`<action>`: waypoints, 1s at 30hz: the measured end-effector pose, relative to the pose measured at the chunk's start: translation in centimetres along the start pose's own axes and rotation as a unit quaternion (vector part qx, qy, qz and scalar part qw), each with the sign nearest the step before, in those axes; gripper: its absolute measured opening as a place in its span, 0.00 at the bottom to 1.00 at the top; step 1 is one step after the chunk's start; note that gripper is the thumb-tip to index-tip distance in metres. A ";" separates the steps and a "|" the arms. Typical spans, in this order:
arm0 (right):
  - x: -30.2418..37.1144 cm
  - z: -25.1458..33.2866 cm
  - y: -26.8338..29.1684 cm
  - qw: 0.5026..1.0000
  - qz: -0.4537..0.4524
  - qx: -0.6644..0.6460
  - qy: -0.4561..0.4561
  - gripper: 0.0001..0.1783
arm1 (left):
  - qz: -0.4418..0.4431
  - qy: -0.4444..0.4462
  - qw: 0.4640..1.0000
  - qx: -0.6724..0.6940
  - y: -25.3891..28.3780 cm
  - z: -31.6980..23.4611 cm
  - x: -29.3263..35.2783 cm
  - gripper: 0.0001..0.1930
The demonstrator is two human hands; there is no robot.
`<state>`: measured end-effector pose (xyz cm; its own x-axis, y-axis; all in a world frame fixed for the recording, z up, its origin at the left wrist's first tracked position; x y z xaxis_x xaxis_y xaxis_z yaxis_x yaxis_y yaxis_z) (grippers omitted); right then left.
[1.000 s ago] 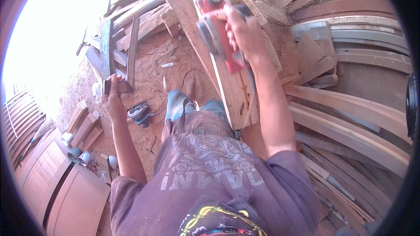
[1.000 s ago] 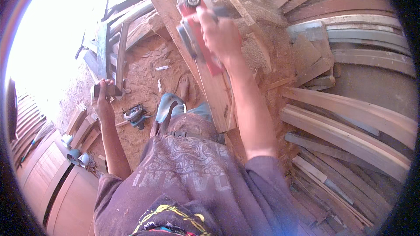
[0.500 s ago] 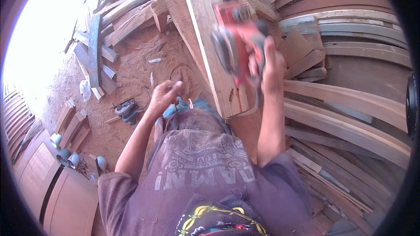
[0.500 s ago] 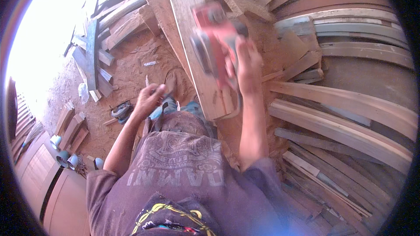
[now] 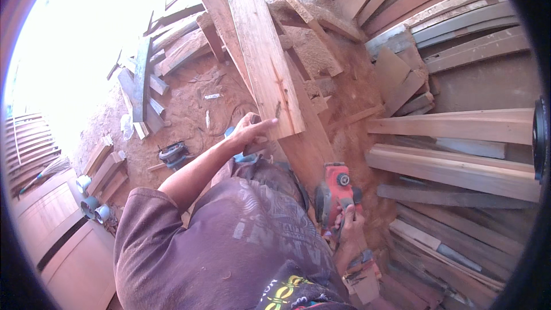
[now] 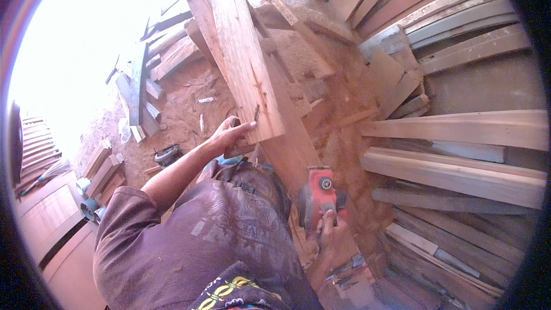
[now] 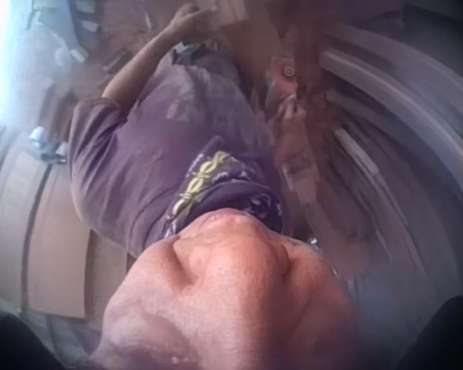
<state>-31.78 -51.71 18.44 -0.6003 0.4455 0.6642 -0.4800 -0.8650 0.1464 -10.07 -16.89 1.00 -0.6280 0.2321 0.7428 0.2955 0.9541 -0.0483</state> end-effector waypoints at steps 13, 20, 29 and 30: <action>-1.9 -3.6 4.0 0.995 0.095 0.037 -0.022 0.28 | -0.050 0.021 0.998 -0.032 3.5 -1.4 4.5 0.35; -6.6 7.1 -4.0 0.932 0.075 0.254 0.249 0.35 | 0.029 -0.037 0.998 0.049 2.2 -1.5 5.0 0.30; -13.5 6.5 -25.8 0.887 0.427 0.113 0.136 0.46 | 0.005 -0.041 0.998 0.047 -1.1 -1.8 8.5 0.28; -12.9 6.7 -25.5 0.891 0.415 0.116 0.145 0.46 | -0.014 -0.056 0.997 0.060 -1.2 -1.2 8.6 0.31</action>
Point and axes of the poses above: each hand's wrist, its own x-axis away from the middle knuckle, its own y-axis out of the back of the hand, z = x × y, the point moved 4 cm from there along -x, towards the middle knuckle, and after that the axes turned 14 degrees about -x, right-handed, at the moved point
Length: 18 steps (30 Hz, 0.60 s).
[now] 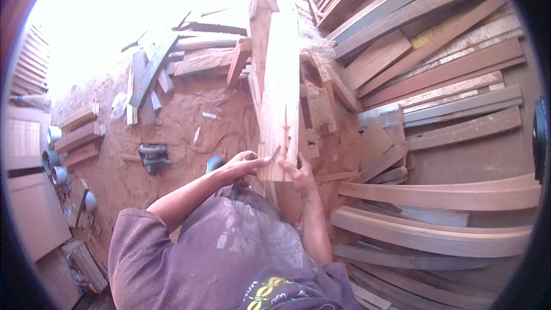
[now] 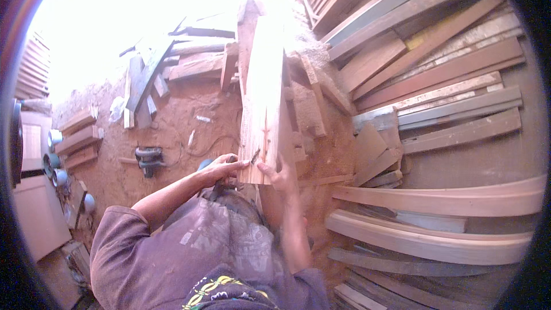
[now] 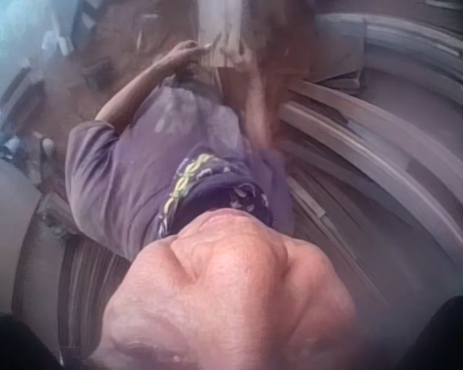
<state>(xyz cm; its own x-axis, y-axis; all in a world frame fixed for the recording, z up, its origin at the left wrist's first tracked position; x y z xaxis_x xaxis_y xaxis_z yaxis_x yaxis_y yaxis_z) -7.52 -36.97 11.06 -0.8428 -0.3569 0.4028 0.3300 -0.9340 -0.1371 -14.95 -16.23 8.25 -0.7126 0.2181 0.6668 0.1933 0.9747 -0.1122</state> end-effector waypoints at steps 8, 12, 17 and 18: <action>10.1 -0.1 0.6 0.856 -0.252 0.444 0.079 0.60 | -0.160 0.099 0.914 0.360 7.8 12.4 -1.2 0.32; 11.3 -0.5 0.0 0.854 -0.259 0.448 0.051 0.61 | -0.254 0.189 0.871 0.375 10.3 20.7 -1.2 0.17; 8.1 0.0 -0.9 0.852 -0.251 0.439 0.137 0.61 | -0.283 0.226 0.921 0.144 12.0 23.4 -0.4 0.25; 7.0 0.6 -1.1 0.855 -0.248 0.440 0.118 0.61 | -0.321 0.246 0.915 0.006 12.2 23.1 0.0 0.28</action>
Point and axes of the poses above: each hand's wrist, its own x-axis away from the middle knuckle, its own y-axis out of the back of the hand, z = x × y, the point moved 4 cm from there along -x, towards the middle knuckle, and after that the axes turned 14 degrees about -x, right-handed, at the moved point
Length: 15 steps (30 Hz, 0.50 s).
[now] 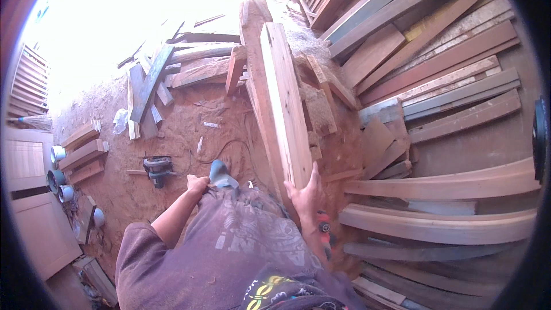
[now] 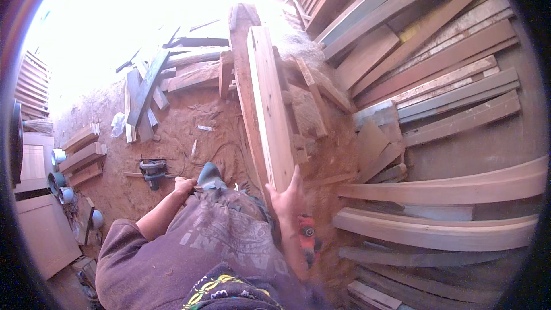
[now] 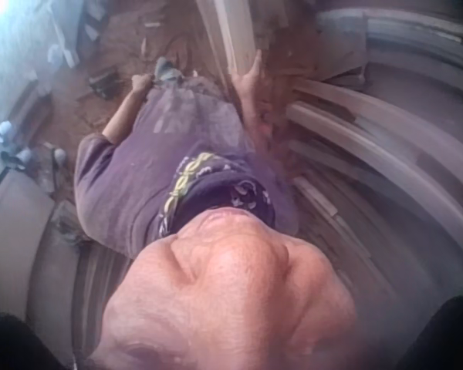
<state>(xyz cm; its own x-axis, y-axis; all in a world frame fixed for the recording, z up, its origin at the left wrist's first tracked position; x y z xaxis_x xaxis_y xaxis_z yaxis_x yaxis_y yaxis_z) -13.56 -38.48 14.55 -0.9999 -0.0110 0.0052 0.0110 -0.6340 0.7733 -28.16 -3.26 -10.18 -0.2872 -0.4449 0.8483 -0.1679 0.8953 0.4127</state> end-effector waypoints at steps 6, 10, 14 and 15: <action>-7.6 2.6 -2.0 1.000 0.016 0.009 0.015 0.61 | 0.049 -0.215 0.933 -0.286 1.3 -0.8 2.3 0.19; -8.9 2.2 -2.6 0.999 0.022 -0.014 0.046 0.61 | 0.228 -0.176 0.944 -0.159 1.7 -0.1 3.6 0.15; -8.0 -0.8 -1.3 0.991 -0.005 -0.055 0.119 0.57 | 0.287 -0.113 0.951 0.002 3.1 -0.5 6.5 0.20; -7.7 -1.8 -1.0 0.991 0.006 -0.105 0.084 0.56 | 0.204 -0.153 0.966 -0.032 3.2 -0.1 5.7 0.20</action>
Point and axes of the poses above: each hand's wrist, its own x-axis away from the middle knuckle, its own y-axis out of the back of the hand, z = x × y, the point moved 4 cm from there along -x, towards the middle knuckle, and after that the axes turned 14 degrees about -x, right-handed, at the moved point
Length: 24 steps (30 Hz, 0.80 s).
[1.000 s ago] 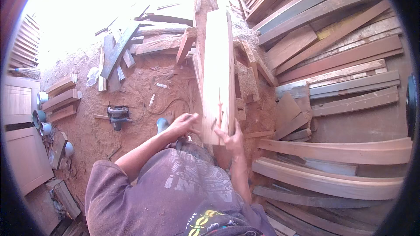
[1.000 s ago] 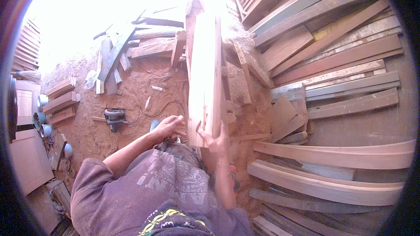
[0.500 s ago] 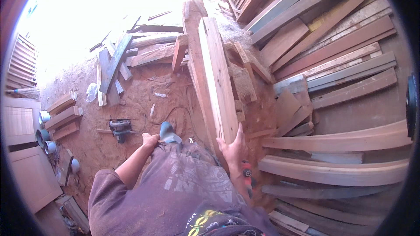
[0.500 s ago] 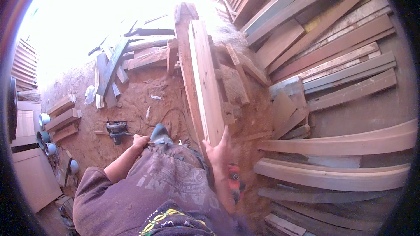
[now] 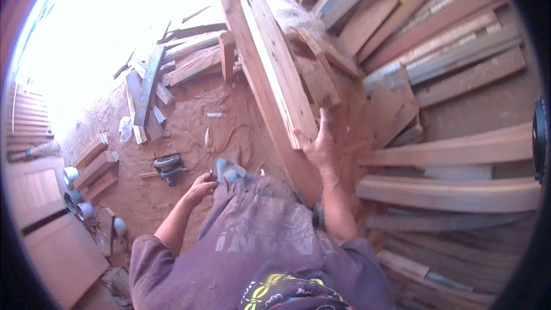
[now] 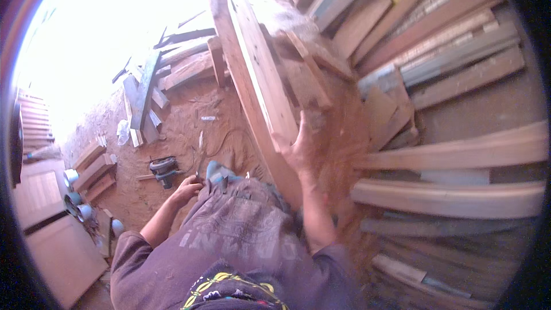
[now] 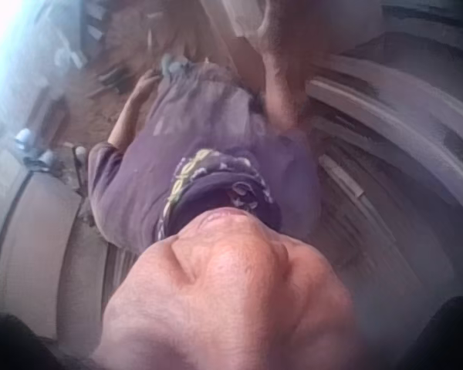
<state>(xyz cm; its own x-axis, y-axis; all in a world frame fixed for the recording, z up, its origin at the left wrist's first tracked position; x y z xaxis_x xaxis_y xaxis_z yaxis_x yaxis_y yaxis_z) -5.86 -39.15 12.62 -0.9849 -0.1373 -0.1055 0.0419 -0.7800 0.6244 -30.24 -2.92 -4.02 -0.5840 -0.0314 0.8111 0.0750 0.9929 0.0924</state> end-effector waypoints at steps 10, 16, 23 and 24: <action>16.4 -1.8 11.1 0.963 -0.074 -0.029 -0.258 0.37 | -0.214 -0.338 0.912 0.088 -3.1 -17.8 5.0 0.21; 23.1 -2.1 12.5 0.941 -0.145 -0.068 -0.299 0.35 | -0.154 -0.380 0.905 -0.115 -11.5 -23.7 0.2 0.15; 27.0 -1.4 12.5 0.935 -0.179 -0.056 -0.301 0.30 | -0.176 -0.415 0.872 -0.191 -15.2 -26.9 -1.0 0.11; 27.3 -1.2 12.4 0.925 -0.179 -0.083 -0.324 0.30 | -0.181 -0.419 0.866 -0.205 -15.2 -26.9 -1.2 0.10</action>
<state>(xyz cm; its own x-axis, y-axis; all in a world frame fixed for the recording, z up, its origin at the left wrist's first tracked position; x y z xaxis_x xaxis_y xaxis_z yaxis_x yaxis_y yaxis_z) -32.01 -53.33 16.52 -0.8325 0.5010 0.2365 -0.3343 -0.7947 0.5066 -8.91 -21.01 9.11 -0.9978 -0.0670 -0.0009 -0.0547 0.8064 0.5889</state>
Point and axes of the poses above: each hand's wrist, its own x-axis away from the middle knuckle, its own y-axis out of the back of the hand, z = x × y, the point moved 4 cm from there along -x, towards the middle knuckle, and after that the axes turned 14 degrees about -x, right-handed, at the moved point
